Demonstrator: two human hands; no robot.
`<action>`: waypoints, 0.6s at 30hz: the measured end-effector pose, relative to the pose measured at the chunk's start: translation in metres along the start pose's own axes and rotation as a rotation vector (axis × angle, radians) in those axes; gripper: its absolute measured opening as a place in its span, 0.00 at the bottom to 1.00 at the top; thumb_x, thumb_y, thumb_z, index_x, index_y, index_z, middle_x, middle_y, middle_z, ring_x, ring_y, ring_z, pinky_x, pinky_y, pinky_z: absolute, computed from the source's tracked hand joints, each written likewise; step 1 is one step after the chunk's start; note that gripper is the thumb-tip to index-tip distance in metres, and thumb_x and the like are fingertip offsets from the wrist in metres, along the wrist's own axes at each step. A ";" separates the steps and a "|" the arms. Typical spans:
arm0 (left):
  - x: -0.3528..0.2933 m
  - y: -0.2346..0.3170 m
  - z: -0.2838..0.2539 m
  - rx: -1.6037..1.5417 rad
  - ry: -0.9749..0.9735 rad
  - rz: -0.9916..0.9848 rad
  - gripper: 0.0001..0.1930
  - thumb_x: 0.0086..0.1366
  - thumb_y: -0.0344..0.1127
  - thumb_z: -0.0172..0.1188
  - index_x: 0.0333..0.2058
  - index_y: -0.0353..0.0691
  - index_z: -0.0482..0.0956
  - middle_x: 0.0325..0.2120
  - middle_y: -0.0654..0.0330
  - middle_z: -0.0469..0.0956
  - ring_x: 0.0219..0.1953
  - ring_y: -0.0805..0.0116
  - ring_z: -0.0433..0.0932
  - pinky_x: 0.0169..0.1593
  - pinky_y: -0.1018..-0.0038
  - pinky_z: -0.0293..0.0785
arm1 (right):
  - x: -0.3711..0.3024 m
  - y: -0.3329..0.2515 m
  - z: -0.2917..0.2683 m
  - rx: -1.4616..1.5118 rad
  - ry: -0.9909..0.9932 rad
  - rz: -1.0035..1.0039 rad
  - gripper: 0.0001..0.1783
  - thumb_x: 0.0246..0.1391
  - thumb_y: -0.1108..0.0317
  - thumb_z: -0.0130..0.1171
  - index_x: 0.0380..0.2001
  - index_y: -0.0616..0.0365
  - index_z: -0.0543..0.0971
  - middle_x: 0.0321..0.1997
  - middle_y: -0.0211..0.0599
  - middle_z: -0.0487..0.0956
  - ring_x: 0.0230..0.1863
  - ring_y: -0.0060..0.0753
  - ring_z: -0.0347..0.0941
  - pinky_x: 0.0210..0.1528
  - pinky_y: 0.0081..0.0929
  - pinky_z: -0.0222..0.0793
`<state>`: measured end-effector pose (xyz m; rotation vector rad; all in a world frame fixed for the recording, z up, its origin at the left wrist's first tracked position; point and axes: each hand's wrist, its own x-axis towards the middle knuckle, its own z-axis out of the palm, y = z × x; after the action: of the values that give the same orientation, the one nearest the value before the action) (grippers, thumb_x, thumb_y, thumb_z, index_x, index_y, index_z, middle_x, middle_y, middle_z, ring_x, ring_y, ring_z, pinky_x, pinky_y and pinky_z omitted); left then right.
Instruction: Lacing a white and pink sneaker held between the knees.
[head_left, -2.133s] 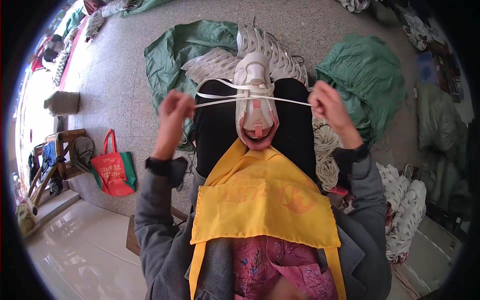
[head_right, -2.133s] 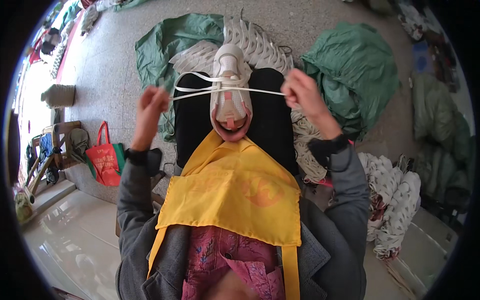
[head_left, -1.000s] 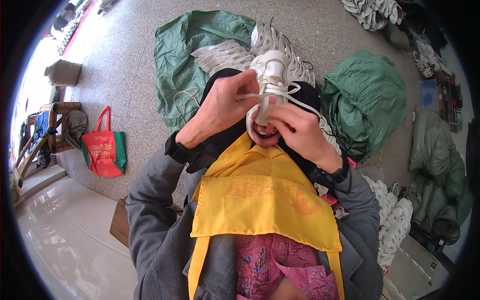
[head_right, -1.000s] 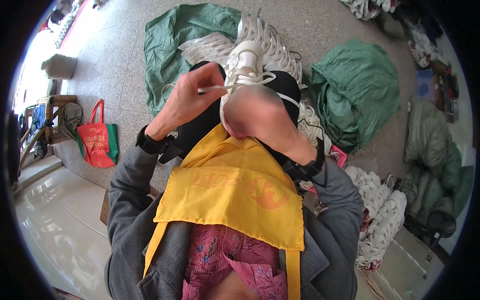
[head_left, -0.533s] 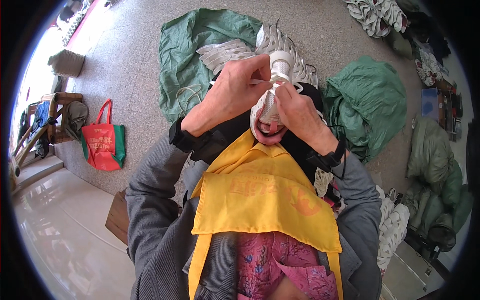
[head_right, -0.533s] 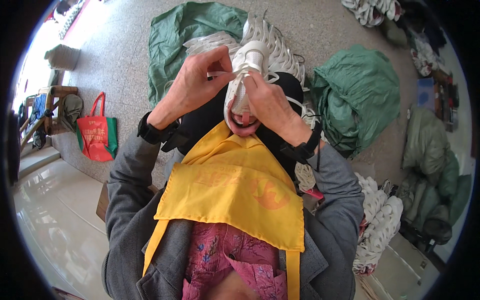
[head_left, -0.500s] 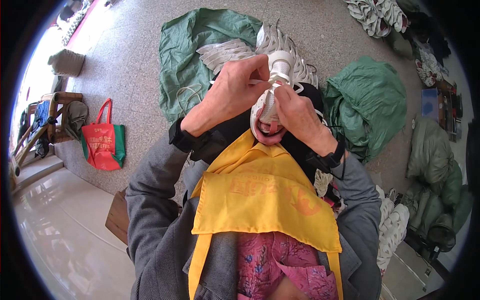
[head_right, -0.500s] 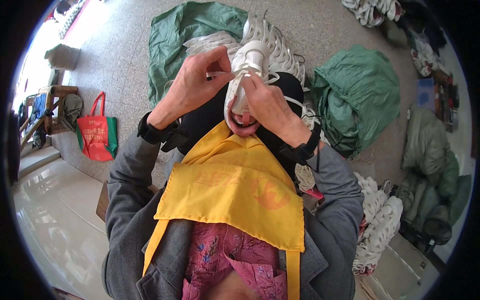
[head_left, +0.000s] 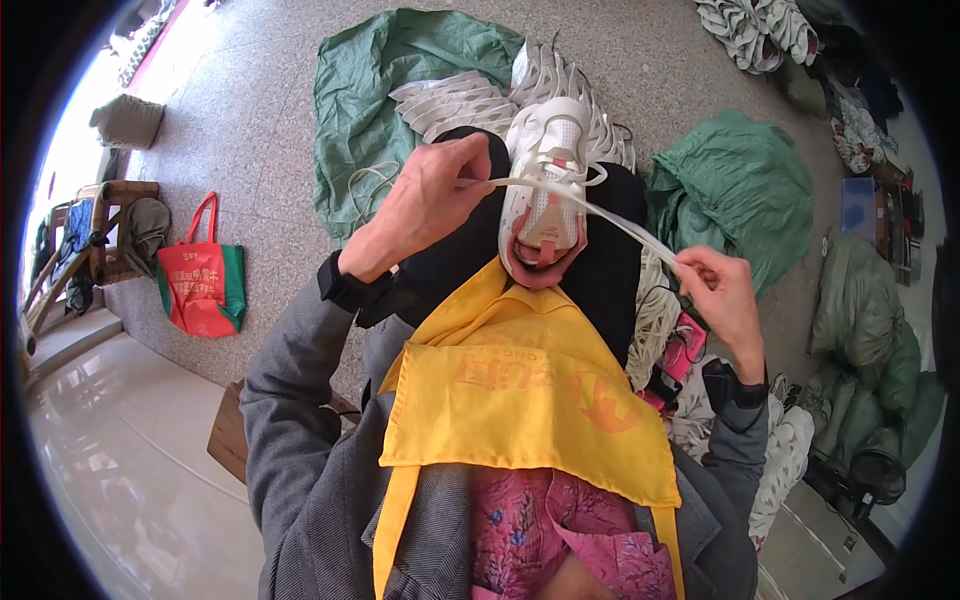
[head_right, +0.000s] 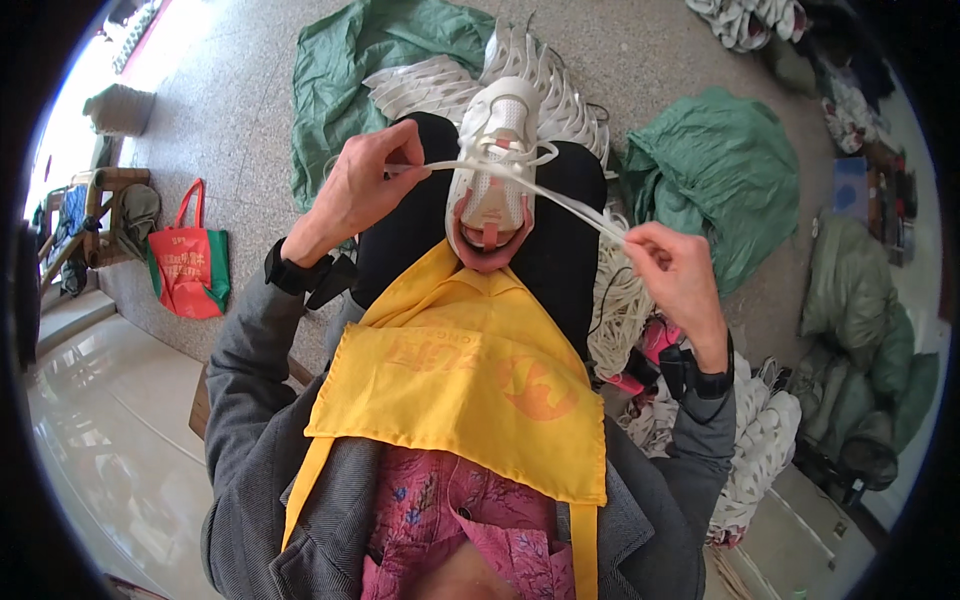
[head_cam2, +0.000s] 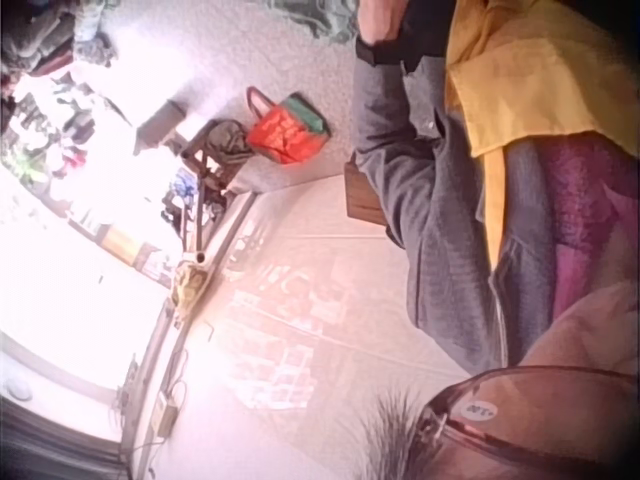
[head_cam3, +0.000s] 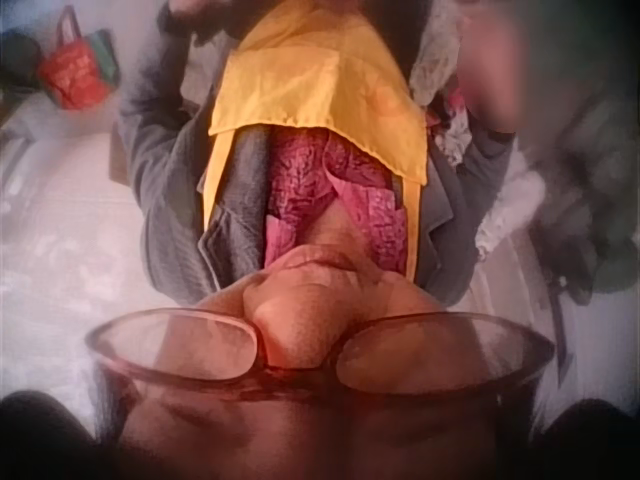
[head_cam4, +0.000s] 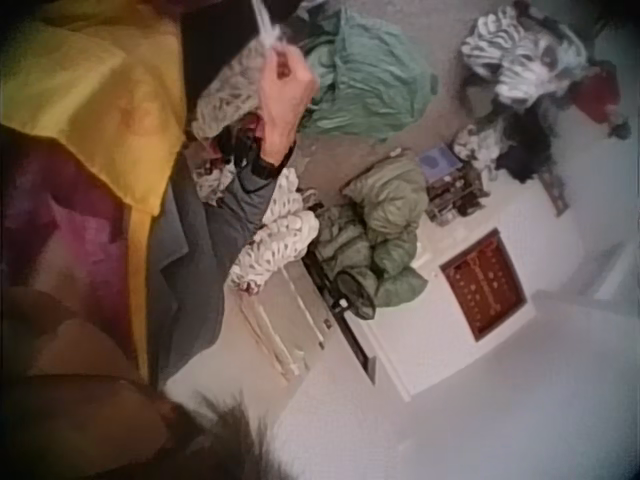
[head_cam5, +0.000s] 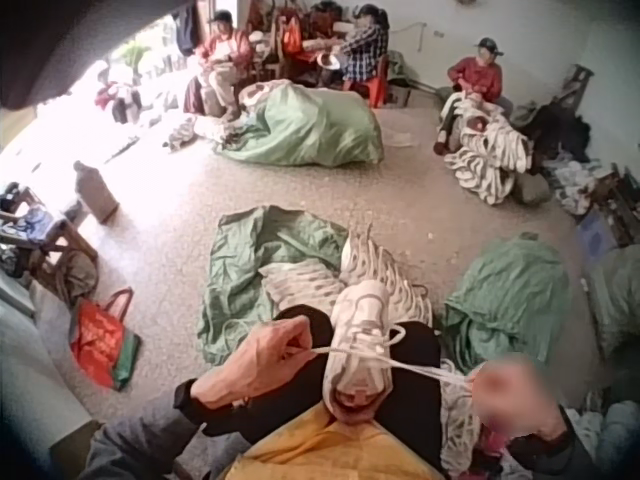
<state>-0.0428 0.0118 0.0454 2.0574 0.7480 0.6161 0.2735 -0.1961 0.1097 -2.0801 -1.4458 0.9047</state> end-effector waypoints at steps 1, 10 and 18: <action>-0.003 -0.002 -0.001 0.008 -0.016 -0.021 0.09 0.59 0.24 0.65 0.30 0.32 0.71 0.22 0.56 0.75 0.25 0.63 0.77 0.32 0.71 0.74 | -0.004 0.011 -0.006 -0.035 0.030 0.006 0.05 0.60 0.74 0.62 0.35 0.66 0.81 0.20 0.29 0.77 0.22 0.12 0.70 0.24 0.19 0.65; -0.010 -0.013 -0.001 -0.025 -0.248 -0.149 0.10 0.63 0.29 0.67 0.33 0.33 0.73 0.22 0.60 0.78 0.25 0.70 0.76 0.32 0.72 0.74 | -0.028 0.068 0.009 -0.022 0.098 0.063 0.05 0.62 0.74 0.59 0.33 0.67 0.78 0.21 0.26 0.74 0.22 0.12 0.68 0.25 0.18 0.63; 0.036 -0.019 0.040 -0.237 0.022 -0.017 0.13 0.62 0.28 0.67 0.40 0.35 0.72 0.32 0.58 0.80 0.31 0.70 0.82 0.32 0.73 0.77 | -0.018 0.063 0.027 0.010 0.075 0.076 0.06 0.62 0.73 0.59 0.34 0.67 0.78 0.21 0.29 0.75 0.23 0.15 0.71 0.26 0.19 0.66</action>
<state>0.0031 0.0240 0.0139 1.8281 0.6710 0.6844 0.2901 -0.2357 0.0530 -2.1501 -1.3296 0.8514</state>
